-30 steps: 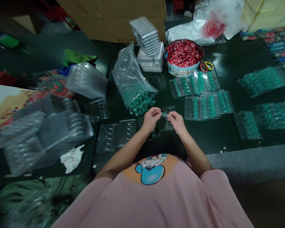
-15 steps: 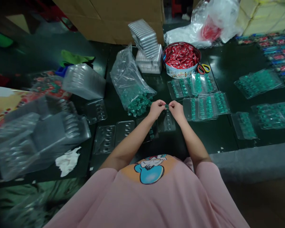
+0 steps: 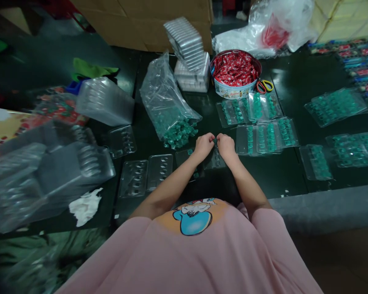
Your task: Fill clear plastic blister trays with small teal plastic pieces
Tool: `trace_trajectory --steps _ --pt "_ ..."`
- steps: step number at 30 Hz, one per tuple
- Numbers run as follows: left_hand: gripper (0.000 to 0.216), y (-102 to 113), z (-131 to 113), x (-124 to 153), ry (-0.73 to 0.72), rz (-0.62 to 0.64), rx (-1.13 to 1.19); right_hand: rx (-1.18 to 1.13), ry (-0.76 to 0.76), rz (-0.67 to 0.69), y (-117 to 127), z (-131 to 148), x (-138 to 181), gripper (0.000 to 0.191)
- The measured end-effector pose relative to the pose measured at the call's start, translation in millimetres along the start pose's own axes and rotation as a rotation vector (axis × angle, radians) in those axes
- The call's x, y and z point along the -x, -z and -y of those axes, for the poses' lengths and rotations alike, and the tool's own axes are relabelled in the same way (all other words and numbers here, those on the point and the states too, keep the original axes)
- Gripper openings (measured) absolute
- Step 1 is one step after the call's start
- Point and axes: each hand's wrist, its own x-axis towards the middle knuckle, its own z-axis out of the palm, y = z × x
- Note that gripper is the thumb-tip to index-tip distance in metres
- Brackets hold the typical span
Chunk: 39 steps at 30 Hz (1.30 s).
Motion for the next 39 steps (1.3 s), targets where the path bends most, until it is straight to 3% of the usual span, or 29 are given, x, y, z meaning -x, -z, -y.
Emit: trace_trajectory --steps 5,10,14,17,22,24,27,30,32,35,39 --pt "0.028 0.3 -0.1 1.4 -0.049 0.022 -0.095 0.034 0.070 -0.011 -0.5 -3.1 5.1 0.030" --pt "0.033 5.7 7.2 0.9 -0.103 0.058 -0.095 -0.078 0.180 -0.019 3.6 -6.1 2.1 0.028" --pt "0.038 20.4 22.7 3.3 -0.137 -0.044 -0.092 -0.071 0.201 0.037 0.4 -0.2 -3.9 0.021" --pt "0.037 36.7 35.7 0.3 -0.164 -0.147 -0.233 -0.002 0.156 0.060 -2.3 5.8 -7.9 0.018" --pt "0.032 53.3 50.7 -13.5 -0.121 -0.044 -0.364 -0.043 0.144 0.062 1.3 7.8 -8.8 0.016" --pt "0.033 55.2 54.4 -16.4 -0.142 -0.045 -0.301 -0.098 0.148 0.057 5.0 5.4 -7.1 0.019" --pt "0.037 56.1 56.0 -14.5 -0.163 -0.149 -0.112 -0.194 0.154 -0.001 10.3 3.1 -3.9 0.023" --pt "0.031 55.5 51.4 -7.0 -0.073 -0.223 0.192 -0.351 0.189 -0.090 12.5 6.7 -2.5 0.027" --pt "0.025 53.3 45.7 -0.9 0.001 -0.182 0.447 -0.514 0.202 -0.096 10.9 11.8 -3.1 0.028" --pt "0.023 47.1 37.1 7.6 0.065 -0.089 0.776 -0.806 0.160 0.006 4.8 18.5 -4.7 0.028" --pt "0.019 38.1 28.8 15.9 0.068 -0.115 0.913 -1.047 0.080 0.038 -2.9 18.7 -3.8 0.023"
